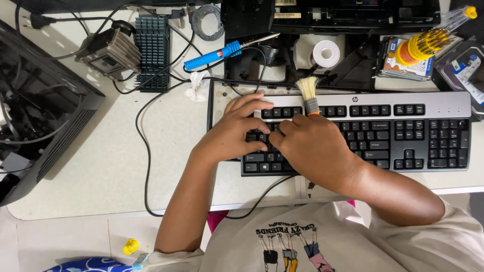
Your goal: Disassembling and cleaning a computer keyboard using a brush and screwdriver
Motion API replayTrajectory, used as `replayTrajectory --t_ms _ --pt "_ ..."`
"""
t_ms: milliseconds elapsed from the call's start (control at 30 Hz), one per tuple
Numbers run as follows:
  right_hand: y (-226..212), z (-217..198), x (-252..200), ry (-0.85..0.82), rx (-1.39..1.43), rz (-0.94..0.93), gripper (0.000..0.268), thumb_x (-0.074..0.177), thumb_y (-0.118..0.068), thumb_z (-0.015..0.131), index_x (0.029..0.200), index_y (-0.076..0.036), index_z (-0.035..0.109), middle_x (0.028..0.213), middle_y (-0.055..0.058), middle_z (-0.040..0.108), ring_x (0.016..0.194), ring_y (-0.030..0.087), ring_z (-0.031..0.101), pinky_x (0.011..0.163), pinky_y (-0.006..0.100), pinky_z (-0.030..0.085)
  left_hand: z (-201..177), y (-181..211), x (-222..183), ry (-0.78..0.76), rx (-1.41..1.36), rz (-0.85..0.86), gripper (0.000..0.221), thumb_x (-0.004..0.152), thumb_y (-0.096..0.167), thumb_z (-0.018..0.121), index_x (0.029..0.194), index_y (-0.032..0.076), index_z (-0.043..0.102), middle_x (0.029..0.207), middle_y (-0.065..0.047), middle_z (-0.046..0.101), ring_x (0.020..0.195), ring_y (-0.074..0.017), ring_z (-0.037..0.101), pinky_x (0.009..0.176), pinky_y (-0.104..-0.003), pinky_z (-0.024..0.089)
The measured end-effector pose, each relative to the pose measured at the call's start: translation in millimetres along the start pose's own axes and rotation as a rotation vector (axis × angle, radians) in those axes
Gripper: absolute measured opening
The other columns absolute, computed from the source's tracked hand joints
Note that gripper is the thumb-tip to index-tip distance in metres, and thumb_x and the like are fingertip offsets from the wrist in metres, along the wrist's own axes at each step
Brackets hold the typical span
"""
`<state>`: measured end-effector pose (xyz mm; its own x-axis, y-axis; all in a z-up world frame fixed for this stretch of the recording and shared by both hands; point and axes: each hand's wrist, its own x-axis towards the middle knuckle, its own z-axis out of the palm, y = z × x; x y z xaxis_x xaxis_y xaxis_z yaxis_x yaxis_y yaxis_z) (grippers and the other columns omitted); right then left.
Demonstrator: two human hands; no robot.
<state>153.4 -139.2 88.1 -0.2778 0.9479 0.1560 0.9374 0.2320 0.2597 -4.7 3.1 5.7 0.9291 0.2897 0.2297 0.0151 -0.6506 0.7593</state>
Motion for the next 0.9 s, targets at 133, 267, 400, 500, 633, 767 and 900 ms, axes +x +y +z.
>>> replayTrajectory --t_ms 133,267,400,500,633,767,900 --pt "-19 15 -6 0.017 -0.028 -0.035 0.023 0.080 0.002 0.067 0.072 -0.019 0.061 0.066 -0.001 0.057 0.065 0.021 0.061 0.065 0.034 0.052 3 -1 -1 0.020 0.008 -0.004 0.023 0.070 0.020 0.090 0.086 0.014 0.075 0.136 -0.004 0.061 0.143 -0.0315 0.040 0.119 -0.053 0.025" --pt "-35 7 -1 -0.017 -0.260 -0.097 0.020 0.078 0.000 0.071 0.072 -0.018 0.065 0.061 0.000 0.059 0.063 0.021 0.062 0.079 0.042 0.052 2 3 1 0.032 0.011 -0.022 0.020 0.070 0.013 0.087 0.086 0.012 0.075 0.133 -0.004 0.063 0.142 -0.0307 0.041 0.119 -0.052 0.025" --pt "-42 14 -4 -0.166 -0.395 -0.200 0.019 0.079 -0.006 0.071 0.097 -0.009 0.075 0.071 0.014 0.069 0.070 0.033 0.067 0.093 0.053 0.045 0 2 0 0.037 0.014 -0.019 0.021 0.068 0.013 0.086 0.086 0.011 0.075 0.133 -0.005 0.062 0.141 -0.0313 0.044 0.118 -0.053 0.028" --pt "-37 22 -2 -0.114 -0.398 -0.230 0.017 0.080 -0.005 0.070 0.096 -0.004 0.073 0.080 0.018 0.069 0.075 0.036 0.069 0.083 0.050 0.051 2 0 0 0.056 0.038 0.007 0.022 0.067 0.014 0.087 0.085 0.012 0.075 0.131 -0.005 0.063 0.140 -0.0314 0.045 0.118 -0.052 0.030" --pt "-26 52 -2 0.098 -0.275 -0.203 0.014 0.083 0.002 0.063 0.074 -0.008 0.065 0.066 0.012 0.056 0.059 0.032 0.056 0.063 0.045 0.046 4 -2 -1 0.060 0.044 0.001 0.021 0.067 0.013 0.086 0.084 0.012 0.074 0.131 -0.004 0.064 0.140 -0.0307 0.045 0.118 -0.052 0.030" --pt "-4 57 8 0.275 -0.081 -0.256 0.024 0.085 -0.001 0.066 0.065 -0.013 0.060 0.064 0.004 0.053 0.062 0.024 0.053 0.065 0.036 0.045 5 -3 1 0.054 0.027 -0.014 0.020 0.067 0.014 0.084 0.083 0.010 0.073 0.130 -0.005 0.064 0.140 -0.0308 0.044 0.118 -0.053 0.028" --pt "-1 57 7 0.322 -0.052 -0.295 0.030 0.082 0.001 0.067 0.060 -0.017 0.058 0.064 0.001 0.051 0.062 0.023 0.052 0.064 0.034 0.043 4 1 2 0.053 -0.011 -0.016 0.019 0.068 0.015 0.083 0.082 0.009 0.071 0.125 -0.005 0.065 0.139 -0.0311 0.045 0.118 -0.053 0.027"
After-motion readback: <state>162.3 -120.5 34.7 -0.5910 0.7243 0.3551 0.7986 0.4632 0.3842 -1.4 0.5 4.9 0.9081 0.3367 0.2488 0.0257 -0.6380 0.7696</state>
